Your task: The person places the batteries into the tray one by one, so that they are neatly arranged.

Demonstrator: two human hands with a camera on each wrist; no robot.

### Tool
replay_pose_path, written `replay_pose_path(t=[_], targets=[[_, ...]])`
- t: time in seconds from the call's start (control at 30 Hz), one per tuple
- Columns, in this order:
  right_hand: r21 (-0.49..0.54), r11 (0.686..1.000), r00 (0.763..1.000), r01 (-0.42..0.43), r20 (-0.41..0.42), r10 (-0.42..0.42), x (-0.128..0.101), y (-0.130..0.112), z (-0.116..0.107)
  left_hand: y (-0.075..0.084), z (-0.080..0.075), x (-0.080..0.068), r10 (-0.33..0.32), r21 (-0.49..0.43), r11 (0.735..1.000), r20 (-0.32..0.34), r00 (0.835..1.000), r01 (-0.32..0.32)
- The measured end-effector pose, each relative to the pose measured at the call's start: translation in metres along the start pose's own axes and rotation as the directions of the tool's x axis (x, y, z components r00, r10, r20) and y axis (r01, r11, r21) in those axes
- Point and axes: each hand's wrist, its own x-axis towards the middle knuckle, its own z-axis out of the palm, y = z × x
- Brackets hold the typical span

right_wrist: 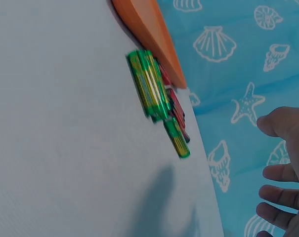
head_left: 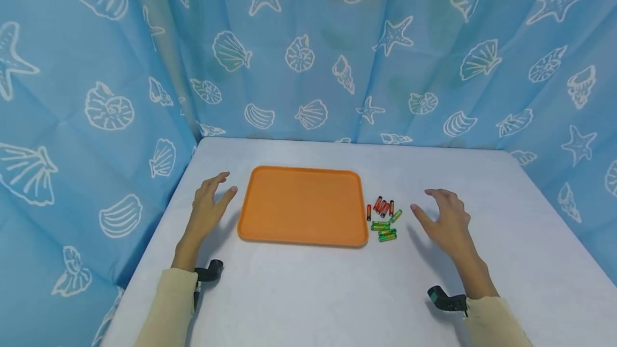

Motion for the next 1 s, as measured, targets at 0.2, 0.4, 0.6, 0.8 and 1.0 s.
replay_pose_path(t=[0.2,0.4,0.6,0.8,1.0], targets=[[0.027,1.000,1.000,-0.013,0.000,0.013,-0.012,-0.012,0.013,-0.005,0.009,-0.002,-0.019,-0.093,0.996,-0.042,0.999,0.015],[0.060,0.998,1.000,-0.013,-0.015,0.014,-0.023,-0.020,0.022,-0.013,0.013,-0.004,-0.002,-0.033,0.999,-0.035,0.999,0.001],[0.051,0.998,0.999,-0.043,0.018,0.042,-0.031,-0.023,0.032,-0.023,0.016,-0.002,-0.012,-0.075,0.997,-0.009,1.000,0.012],[0.037,0.997,0.998,-0.064,0.031,0.063,-0.038,-0.023,0.039,-0.024,0.019,-0.003,0.039,-0.062,0.997,0.012,0.999,-0.038],[0.014,0.999,0.998,-0.048,0.038,0.048,-0.045,-0.023,0.044,-0.025,0.021,-0.004,0.044,-0.018,0.999,0.035,0.998,-0.043]])
